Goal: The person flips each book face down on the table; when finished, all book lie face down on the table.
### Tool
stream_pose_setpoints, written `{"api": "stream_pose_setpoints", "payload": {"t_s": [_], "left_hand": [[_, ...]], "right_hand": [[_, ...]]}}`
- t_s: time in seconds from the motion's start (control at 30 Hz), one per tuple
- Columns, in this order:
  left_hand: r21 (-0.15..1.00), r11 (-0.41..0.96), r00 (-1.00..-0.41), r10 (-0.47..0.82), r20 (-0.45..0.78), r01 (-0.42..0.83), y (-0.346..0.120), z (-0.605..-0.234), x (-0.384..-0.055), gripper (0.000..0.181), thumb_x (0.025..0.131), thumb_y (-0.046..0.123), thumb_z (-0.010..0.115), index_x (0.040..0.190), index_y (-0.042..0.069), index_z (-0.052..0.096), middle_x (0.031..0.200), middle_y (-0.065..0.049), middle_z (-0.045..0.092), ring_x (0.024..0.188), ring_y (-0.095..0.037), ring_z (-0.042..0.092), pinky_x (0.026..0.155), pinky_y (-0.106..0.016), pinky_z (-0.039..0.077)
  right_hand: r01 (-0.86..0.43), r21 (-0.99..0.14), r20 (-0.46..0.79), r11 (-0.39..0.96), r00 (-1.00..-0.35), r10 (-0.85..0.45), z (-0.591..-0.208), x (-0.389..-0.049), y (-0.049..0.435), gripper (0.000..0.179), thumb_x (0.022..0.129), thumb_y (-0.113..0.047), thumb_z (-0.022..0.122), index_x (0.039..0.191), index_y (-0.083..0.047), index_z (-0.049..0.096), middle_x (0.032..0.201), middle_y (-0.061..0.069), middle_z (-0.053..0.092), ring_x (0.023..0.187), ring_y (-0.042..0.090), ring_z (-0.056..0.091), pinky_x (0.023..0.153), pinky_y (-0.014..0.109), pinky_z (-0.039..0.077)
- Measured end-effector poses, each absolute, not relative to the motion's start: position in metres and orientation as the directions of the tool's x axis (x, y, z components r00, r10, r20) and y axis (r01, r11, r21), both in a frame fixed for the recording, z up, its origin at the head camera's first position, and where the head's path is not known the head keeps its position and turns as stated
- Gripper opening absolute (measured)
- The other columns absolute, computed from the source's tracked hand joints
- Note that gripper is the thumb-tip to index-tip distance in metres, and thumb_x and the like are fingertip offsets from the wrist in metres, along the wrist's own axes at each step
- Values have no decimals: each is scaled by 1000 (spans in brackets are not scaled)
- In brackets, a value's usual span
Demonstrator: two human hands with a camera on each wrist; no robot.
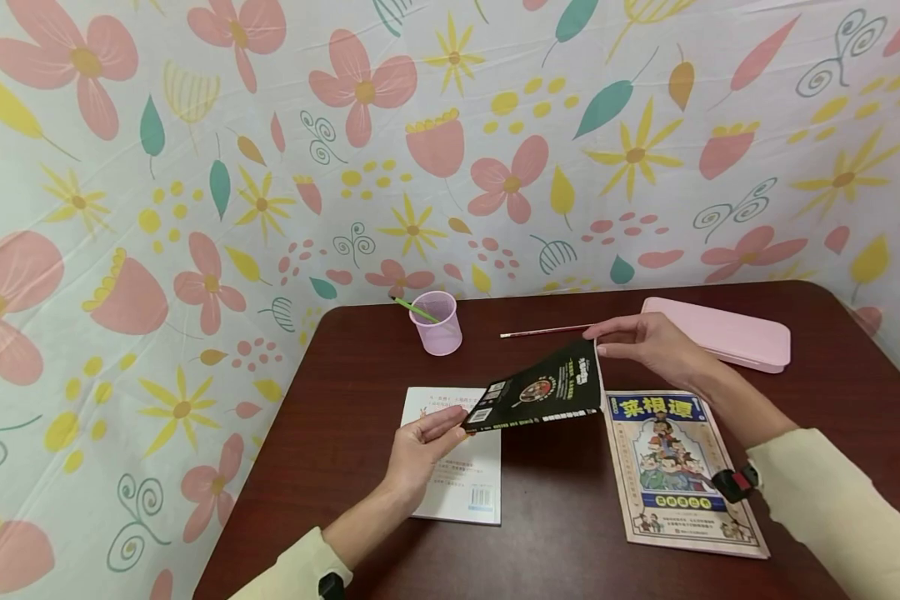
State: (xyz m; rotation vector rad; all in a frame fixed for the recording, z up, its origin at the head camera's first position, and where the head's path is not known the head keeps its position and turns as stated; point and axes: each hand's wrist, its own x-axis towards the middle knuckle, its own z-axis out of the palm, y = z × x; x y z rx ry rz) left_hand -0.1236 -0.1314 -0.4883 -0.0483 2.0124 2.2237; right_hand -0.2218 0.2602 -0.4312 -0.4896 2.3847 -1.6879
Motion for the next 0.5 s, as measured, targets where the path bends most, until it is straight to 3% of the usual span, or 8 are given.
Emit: {"api": "stream_pose_setpoints", "payload": {"t_s": [0.1,0.33,0.5], "left_hand": [[989,-59,-989,68,-133,-138,-130,-492,-120,41,94,2,79,133,-7,70,131,-19,72,119,-20,70,94,-22,56],[988,7,-984,89,-155,-155,-126,-499,-110,41,95,5,78,135,-5,70,134,-19,71,124,-26,67,96,-22,55],[986,29,-982,97,-163,-161,-125,-499,-102,42,96,7,77,136,-3,69,137,-17,69,131,-29,64,99,-24,54]], "right_hand": [[-125,-935,0,331,-936,-353,-437,-222,260,38,103,-19,73,136,-1,70,139,16,69,112,4,69,97,20,52],[-68,-934,-59,351,-939,-340,-449,-222,255,43,105,-24,71,142,-4,67,139,18,68,119,18,70,113,59,45],[-74,-937,-52,342,-938,-344,-453,-222,253,41,107,-22,68,142,-2,67,142,21,65,125,31,68,112,55,48]]}}
